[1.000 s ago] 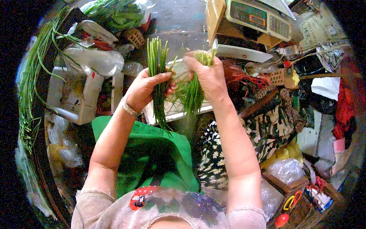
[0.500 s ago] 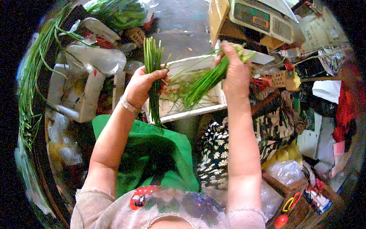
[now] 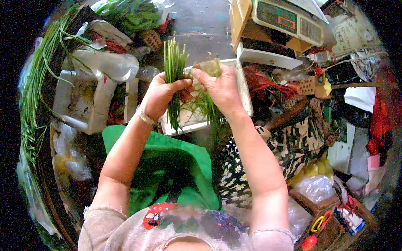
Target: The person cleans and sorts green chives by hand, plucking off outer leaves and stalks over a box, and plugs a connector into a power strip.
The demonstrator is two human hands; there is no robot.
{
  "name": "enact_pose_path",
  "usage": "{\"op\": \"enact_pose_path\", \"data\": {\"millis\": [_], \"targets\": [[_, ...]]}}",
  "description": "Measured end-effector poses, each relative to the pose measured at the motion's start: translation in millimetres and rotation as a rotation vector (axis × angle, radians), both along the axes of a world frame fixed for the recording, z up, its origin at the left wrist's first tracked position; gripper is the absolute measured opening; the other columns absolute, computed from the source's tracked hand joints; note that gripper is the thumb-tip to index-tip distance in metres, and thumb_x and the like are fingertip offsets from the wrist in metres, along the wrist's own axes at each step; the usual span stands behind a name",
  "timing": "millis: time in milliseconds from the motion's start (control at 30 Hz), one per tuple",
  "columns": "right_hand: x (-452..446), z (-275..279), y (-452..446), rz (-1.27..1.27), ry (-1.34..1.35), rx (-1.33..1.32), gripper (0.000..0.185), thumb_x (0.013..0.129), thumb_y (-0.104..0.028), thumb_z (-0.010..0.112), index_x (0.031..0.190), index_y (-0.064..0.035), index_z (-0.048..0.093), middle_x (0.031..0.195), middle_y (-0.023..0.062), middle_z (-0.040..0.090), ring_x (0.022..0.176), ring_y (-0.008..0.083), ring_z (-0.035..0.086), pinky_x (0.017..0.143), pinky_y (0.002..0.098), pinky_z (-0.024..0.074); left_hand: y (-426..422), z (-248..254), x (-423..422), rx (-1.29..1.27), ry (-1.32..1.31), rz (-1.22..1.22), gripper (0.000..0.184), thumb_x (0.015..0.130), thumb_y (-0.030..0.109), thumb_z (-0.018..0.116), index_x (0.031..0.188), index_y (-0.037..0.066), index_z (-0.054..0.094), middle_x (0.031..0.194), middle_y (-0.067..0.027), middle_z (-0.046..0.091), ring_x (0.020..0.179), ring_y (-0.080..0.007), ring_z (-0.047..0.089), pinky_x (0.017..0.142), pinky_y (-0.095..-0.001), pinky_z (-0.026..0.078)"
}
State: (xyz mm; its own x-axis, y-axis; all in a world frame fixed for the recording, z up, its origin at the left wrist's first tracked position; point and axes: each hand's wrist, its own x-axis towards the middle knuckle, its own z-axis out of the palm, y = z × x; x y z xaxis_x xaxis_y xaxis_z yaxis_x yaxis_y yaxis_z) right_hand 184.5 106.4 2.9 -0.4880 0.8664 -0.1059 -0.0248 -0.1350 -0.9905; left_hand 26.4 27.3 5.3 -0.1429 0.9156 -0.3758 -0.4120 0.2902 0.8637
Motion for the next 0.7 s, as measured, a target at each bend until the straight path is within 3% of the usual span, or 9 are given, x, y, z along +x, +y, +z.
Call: {"op": "enact_pose_path", "data": {"millis": [67,167,367,467,567,633,700], "targets": [[-4,3,-3,-0.009,0.022,-0.026,0.013,0.086,-0.013,0.070,0.093,-0.0023,0.067,0.072,-0.0014,0.061,0.058,0.0061,0.051,0.053,0.0217,0.0414,0,-2,1,0.039,0.018,-0.096,0.014,0.085,0.010,0.069,0.096,0.002,0.065,0.078,-0.0090,0.069,0.063,-0.0155,0.064,0.057,-0.0279,0.052],[5,14,7,-0.125,0.158,-0.069,0.010,0.085,-0.017,0.070,0.086,-0.0073,0.066,0.068,-0.0038,0.057,0.056,0.0073,0.050,0.055,0.0239,0.0424,1,2,-1,0.012,-0.013,-0.047,0.016,0.086,0.011,0.069,0.099,0.002,0.064,0.078,-0.0080,0.068,0.062,-0.0146,0.063,0.058,-0.0272,0.052],[43,16,43,-0.324,0.545,-0.205,0.012,0.086,-0.014,0.070,0.086,-0.0066,0.061,0.068,0.0022,0.058,0.057,0.0130,0.056,0.056,0.0261,0.0478,1,4,-22,0.018,-0.003,0.020,0.016,0.087,0.010,0.067,0.100,0.003,0.063,0.077,-0.0084,0.066,0.061,-0.0154,0.061,0.058,-0.0288,0.052],[57,15,52,-0.405,0.597,-0.278,0.013,0.084,-0.010,0.072,0.088,-0.0062,0.061,0.075,0.0047,0.063,0.064,0.0151,0.061,0.061,0.0294,0.0523,1,-1,-29,0.027,0.017,0.092,0.016,0.088,0.012,0.066,0.101,0.002,0.062,0.081,-0.0099,0.067,0.064,-0.0168,0.063,0.057,-0.0287,0.052],[52,20,48,-0.455,0.564,-0.260,0.016,0.087,-0.016,0.069,0.097,-0.0054,0.062,0.085,0.0080,0.065,0.074,0.0173,0.062,0.067,0.0303,0.0528,1,-4,-33,-0.019,0.059,0.117,0.019,0.090,0.015,0.065,0.104,0.003,0.062,0.095,-0.0117,0.070,0.084,-0.0211,0.068,0.065,-0.0328,0.054],[50,23,45,-0.377,0.530,-0.230,0.011,0.088,-0.015,0.067,0.093,-0.0064,0.062,0.084,0.0086,0.067,0.076,0.0171,0.064,0.067,0.0295,0.0520,1,-4,-29,-0.010,0.150,0.127,0.020,0.090,0.018,0.065,0.104,0.004,0.064,0.100,-0.0078,0.069,0.093,-0.0197,0.066,0.068,-0.0319,0.054],[43,29,38,-0.319,0.469,-0.179,0.011,0.090,-0.019,0.064,0.088,-0.0079,0.063,0.075,0.0060,0.067,0.072,0.0151,0.064,0.064,0.0268,0.0498,1,-3,-25,0.004,0.237,0.079,0.020,0.090,0.019,0.065,0.104,0.005,0.065,0.100,-0.0066,0.069,0.087,-0.0167,0.065,0.066,-0.0297,0.052]]}}
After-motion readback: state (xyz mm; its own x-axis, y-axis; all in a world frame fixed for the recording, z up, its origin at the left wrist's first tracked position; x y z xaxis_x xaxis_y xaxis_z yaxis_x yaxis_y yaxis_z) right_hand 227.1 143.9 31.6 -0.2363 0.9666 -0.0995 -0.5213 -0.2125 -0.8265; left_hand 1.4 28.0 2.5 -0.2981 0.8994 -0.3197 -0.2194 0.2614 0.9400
